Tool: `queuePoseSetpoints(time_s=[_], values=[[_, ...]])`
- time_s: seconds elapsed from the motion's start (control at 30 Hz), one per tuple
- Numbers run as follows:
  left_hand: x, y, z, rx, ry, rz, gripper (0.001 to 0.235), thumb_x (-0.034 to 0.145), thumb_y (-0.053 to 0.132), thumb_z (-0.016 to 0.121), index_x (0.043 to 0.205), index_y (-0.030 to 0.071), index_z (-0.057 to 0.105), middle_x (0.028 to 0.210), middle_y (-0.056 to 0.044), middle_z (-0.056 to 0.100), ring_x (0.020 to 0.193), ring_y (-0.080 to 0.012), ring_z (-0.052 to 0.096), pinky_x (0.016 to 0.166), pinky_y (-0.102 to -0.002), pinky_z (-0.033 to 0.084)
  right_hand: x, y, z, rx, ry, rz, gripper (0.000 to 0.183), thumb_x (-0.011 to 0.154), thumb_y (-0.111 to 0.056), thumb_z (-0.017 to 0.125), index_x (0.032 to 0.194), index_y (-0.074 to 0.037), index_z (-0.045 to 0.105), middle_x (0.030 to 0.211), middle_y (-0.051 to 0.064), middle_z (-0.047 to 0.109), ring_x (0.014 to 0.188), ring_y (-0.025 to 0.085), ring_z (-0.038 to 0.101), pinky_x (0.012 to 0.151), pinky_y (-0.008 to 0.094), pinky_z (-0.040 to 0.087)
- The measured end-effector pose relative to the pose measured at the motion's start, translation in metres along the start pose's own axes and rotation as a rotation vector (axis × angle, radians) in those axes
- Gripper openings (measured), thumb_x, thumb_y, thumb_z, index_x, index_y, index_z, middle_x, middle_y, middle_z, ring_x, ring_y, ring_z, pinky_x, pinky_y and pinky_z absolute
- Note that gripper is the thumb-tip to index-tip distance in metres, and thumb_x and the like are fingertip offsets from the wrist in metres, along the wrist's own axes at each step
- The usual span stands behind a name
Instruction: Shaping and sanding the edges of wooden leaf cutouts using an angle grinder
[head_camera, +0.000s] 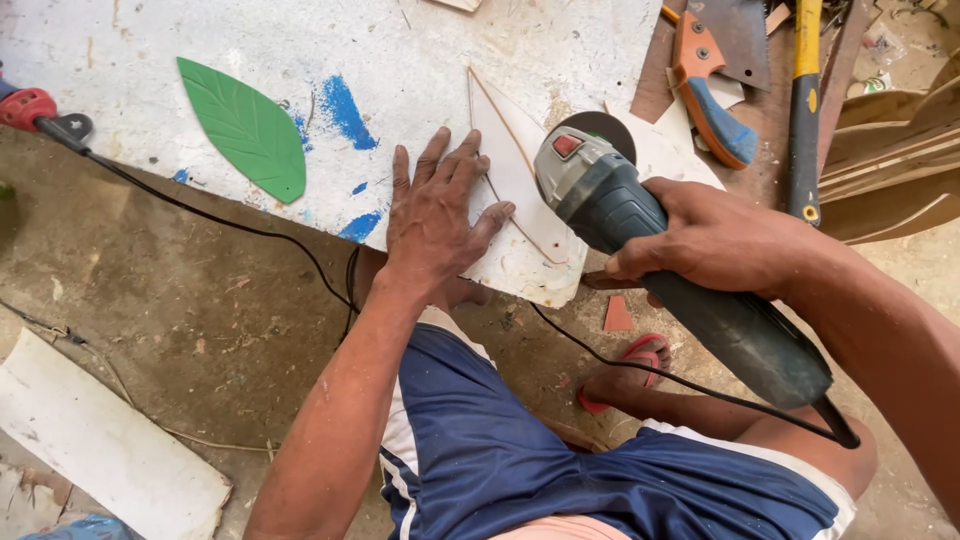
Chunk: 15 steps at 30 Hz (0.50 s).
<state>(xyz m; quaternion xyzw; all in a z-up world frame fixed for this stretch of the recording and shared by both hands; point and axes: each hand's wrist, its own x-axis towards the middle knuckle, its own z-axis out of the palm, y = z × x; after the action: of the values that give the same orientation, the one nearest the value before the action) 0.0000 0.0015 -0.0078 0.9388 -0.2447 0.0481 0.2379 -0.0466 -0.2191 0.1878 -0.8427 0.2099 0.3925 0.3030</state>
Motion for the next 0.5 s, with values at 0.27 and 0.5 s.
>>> queuePoseSetpoints(time_s=[0.27,0.5], values=[[-0.002,-0.006,0.01,-0.008,0.079,0.035,0.055,0.095,0.055,0.066,0.13,0.013,0.063,0.157,-0.003,0.051,0.152,-0.0318,0.033,0.124,-0.063,0.011,-0.014,0.012,0.011,0.009,0.01,0.048,0.027,0.081,-0.018,0.079,0.101,-0.004,0.067,0.077,0.017,0.065,0.067,0.027,0.056,0.06,0.04,0.041],[-0.002,-0.007,0.012,0.006,0.068,0.032,0.057,0.095,0.056,0.066,0.133,0.014,0.061,0.159,-0.003,0.049,0.153,-0.0307,0.032,0.124,-0.062,0.009,-0.023,0.03,0.021,-0.13,0.066,0.095,0.025,0.078,-0.029,0.077,0.1,-0.018,0.073,0.071,0.011,0.07,0.064,0.024,0.061,0.067,0.036,0.041]])
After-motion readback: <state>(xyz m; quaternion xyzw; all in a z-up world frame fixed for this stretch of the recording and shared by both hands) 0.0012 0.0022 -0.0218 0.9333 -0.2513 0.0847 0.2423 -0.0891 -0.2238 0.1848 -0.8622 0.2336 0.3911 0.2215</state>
